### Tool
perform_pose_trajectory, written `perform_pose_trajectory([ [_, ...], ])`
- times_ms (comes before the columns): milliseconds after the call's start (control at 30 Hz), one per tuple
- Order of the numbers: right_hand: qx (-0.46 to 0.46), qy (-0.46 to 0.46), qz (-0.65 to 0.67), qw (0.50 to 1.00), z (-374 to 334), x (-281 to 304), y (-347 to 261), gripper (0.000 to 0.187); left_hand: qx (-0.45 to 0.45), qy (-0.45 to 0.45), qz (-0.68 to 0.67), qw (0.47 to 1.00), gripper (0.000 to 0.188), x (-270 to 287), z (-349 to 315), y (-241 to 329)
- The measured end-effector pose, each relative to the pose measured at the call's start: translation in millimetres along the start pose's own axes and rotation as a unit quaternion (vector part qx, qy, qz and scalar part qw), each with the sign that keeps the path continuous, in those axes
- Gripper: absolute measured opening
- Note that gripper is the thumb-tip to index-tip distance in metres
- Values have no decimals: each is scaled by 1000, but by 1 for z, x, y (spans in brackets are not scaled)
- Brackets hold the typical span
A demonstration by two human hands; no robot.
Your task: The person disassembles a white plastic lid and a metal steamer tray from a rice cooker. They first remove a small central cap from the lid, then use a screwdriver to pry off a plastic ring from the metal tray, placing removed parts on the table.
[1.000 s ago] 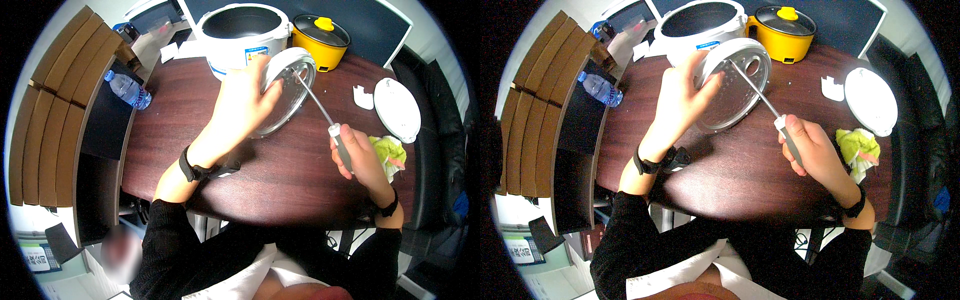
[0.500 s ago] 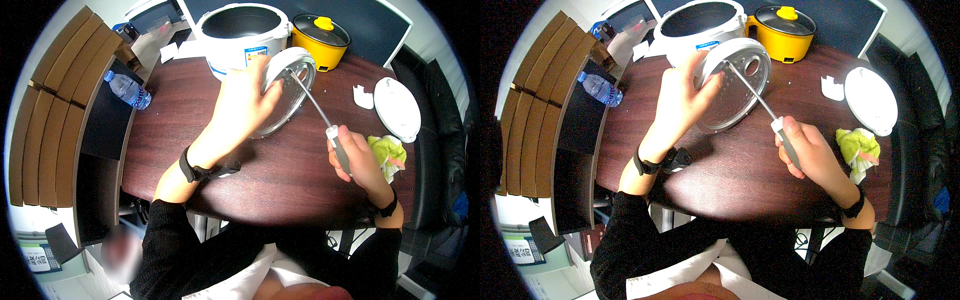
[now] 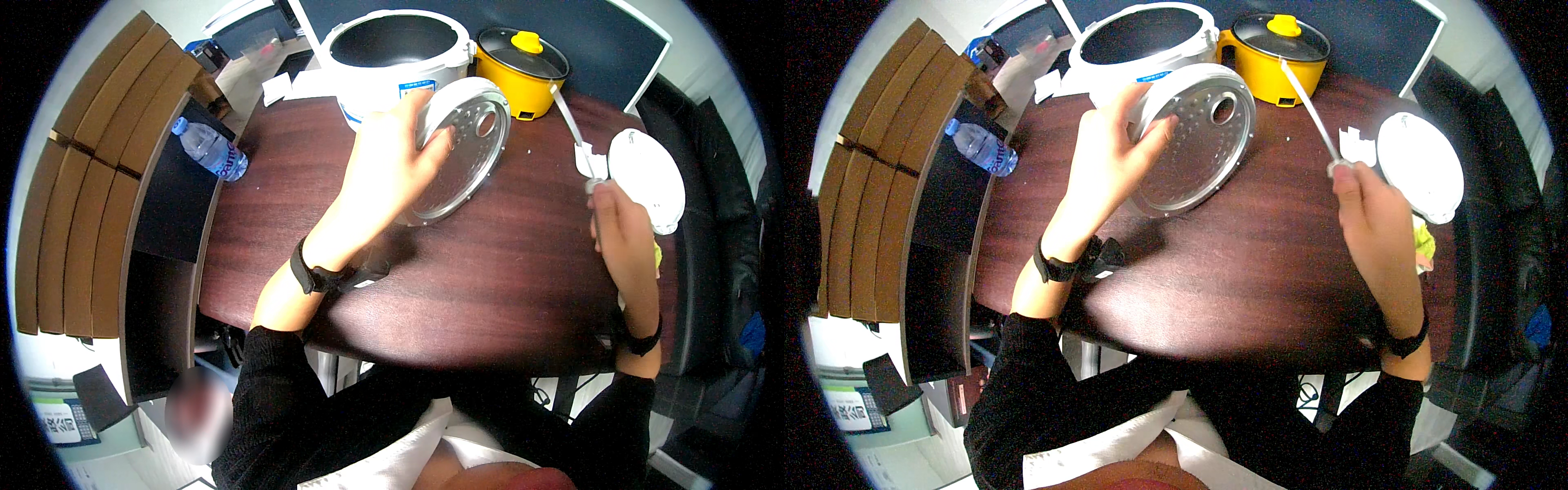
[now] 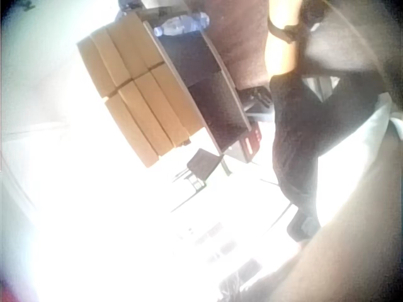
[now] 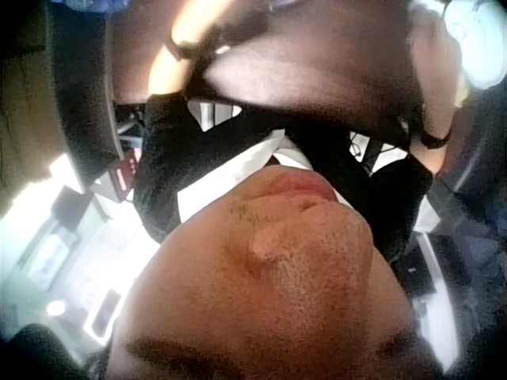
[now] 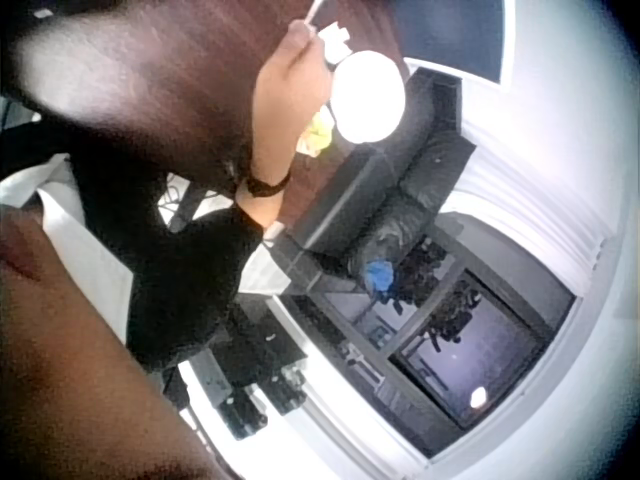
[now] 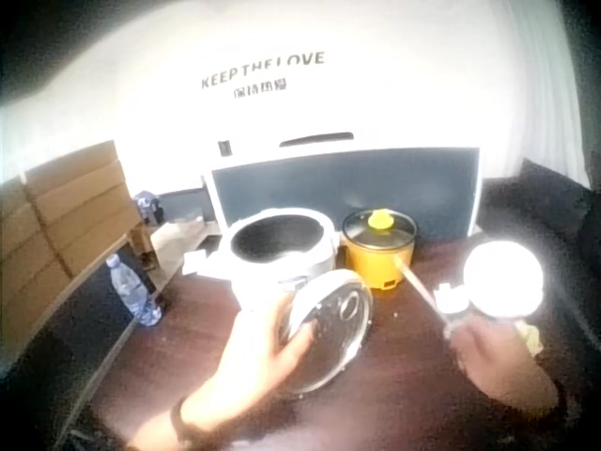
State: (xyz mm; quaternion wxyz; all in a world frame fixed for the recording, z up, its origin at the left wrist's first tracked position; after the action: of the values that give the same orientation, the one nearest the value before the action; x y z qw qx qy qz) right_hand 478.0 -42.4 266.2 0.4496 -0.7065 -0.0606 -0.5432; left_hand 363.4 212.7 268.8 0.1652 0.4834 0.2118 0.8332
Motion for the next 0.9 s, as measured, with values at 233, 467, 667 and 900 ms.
perform_pose_trajectory([
  [233,-5,-165,-199,966,21,-52,34,45,-4,-1,-1,1000,36,3,1,-1],
  [467,66,-215,-224,948,22,-72,38,35,-8,-5,-10,1000,36,5,-2,0],
  [667,115,-92,-85,985,44,-43,-16,29,-6,-14,0,1000,37,2,-4,2],
  [900,249,45,149,956,68,-52,-84,18,-34,-8,11,999,28,2,-6,5],
])
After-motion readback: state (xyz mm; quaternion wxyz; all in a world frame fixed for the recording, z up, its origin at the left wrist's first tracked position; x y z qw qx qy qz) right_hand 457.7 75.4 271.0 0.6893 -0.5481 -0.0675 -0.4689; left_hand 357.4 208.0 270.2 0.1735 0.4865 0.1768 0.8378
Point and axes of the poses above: each hand's wrist, its own z-axis towards the middle knuckle, its own x-axis out of the back of the hand, y = z × x, the point moved 1 cm from there along z, towards the middle knuckle, and after that the axes turned 15 degrees about -y, right-handed, at the moved point
